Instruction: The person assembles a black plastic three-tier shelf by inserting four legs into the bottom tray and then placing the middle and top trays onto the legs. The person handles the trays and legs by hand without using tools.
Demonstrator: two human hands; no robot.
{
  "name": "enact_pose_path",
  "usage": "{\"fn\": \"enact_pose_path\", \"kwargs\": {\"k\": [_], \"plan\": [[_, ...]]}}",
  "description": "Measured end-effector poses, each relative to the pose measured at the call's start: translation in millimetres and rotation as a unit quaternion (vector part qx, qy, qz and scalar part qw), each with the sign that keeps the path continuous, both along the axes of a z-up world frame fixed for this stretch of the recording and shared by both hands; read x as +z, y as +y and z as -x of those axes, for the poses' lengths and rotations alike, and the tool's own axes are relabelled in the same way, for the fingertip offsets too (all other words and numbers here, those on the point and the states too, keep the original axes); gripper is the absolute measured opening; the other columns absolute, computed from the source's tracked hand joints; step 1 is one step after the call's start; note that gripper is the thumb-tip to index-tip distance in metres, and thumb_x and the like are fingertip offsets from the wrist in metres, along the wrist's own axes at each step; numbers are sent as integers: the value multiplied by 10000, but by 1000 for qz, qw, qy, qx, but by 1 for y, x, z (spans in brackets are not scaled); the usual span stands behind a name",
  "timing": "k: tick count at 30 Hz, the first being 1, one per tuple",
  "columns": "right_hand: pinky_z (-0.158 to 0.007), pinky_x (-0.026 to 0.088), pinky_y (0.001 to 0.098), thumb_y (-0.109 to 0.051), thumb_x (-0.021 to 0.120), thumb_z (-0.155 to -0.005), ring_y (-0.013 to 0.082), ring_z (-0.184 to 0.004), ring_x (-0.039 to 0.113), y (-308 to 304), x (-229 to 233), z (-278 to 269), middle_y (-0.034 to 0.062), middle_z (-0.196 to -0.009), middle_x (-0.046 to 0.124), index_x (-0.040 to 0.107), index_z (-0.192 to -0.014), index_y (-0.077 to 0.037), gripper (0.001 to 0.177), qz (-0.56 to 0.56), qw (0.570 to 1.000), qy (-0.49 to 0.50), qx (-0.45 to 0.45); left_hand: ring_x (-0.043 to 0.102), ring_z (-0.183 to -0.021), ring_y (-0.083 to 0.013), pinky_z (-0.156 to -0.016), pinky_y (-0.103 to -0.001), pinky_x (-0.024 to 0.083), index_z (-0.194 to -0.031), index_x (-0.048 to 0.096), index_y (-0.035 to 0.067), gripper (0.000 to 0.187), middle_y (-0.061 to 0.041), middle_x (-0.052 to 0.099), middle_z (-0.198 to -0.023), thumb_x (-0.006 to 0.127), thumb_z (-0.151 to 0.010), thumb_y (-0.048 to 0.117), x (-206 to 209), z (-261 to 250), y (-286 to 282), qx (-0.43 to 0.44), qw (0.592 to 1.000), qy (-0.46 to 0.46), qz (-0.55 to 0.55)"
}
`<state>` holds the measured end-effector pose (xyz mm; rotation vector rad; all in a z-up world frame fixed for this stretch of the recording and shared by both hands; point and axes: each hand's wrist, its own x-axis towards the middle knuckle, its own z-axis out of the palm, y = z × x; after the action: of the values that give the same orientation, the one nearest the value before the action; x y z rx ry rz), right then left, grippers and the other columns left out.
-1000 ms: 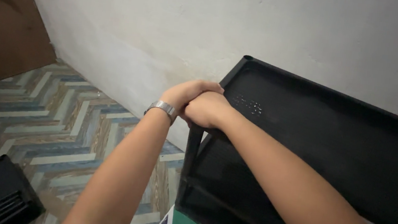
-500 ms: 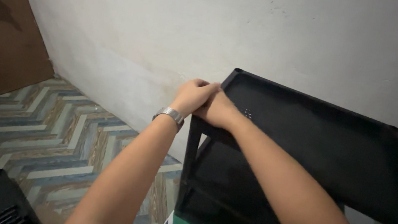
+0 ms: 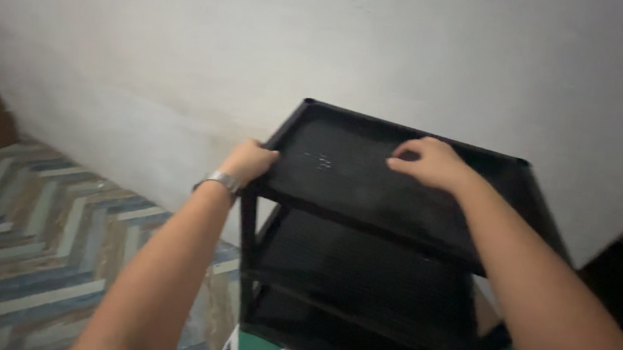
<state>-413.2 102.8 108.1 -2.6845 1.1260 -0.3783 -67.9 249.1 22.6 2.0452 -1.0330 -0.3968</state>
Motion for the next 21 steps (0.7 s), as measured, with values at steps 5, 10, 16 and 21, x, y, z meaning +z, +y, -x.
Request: {"fn": "enact_pose_path", "kwargs": {"k": [5, 10, 16, 21], "plan": [[-1078, 483, 457, -593, 728, -814, 352, -1241, 619, -46, -18, 94, 165, -1286, 684, 784, -1188, -216, 534, -3, 994, 41, -105, 737, -1027, -326, -923, -414, 543, -1160, 727, -56, 432, -217, 769, -1082, 715, -884, 276, -1, -1, 3, -16, 999, 33, 9], [-1116, 410, 496, -619, 750, -819, 364, -1304, 555, -58, -37, 164, 179, -1347, 635, 719, -1290, -216, 621, 81, 975, 120, -167, 706, -1043, -348, -911, -459, 532, -1202, 701, -57, 455, -226, 735, -1122, 719, -920, 300, 18, 8, 12, 13, 997, 53, -59], [-995, 544, 512, -334, 763, -877, 414, -1153, 691, -27, -42, 190, 304, -1300, 650, 508, -1430, 26, 707, -200, 915, -136, -324, 711, -1031, -346, -916, -452, 519, -1188, 722, -66, 425, -230, 744, -1098, 737, -916, 259, 33, 21, 27, 26, 995, 79, -57], [-922, 588, 488, -214, 666, -956, 414, -1049, 736, -1, -27, 182, 320, -1229, 696, 576, -1384, 95, 536, -242, 893, -180, -336, 719, -995, -333, -911, -436, 515, -1183, 716, -89, 428, -238, 751, -1081, 750, -907, 236, 35, 26, 35, 35, 994, 99, -19]]}}
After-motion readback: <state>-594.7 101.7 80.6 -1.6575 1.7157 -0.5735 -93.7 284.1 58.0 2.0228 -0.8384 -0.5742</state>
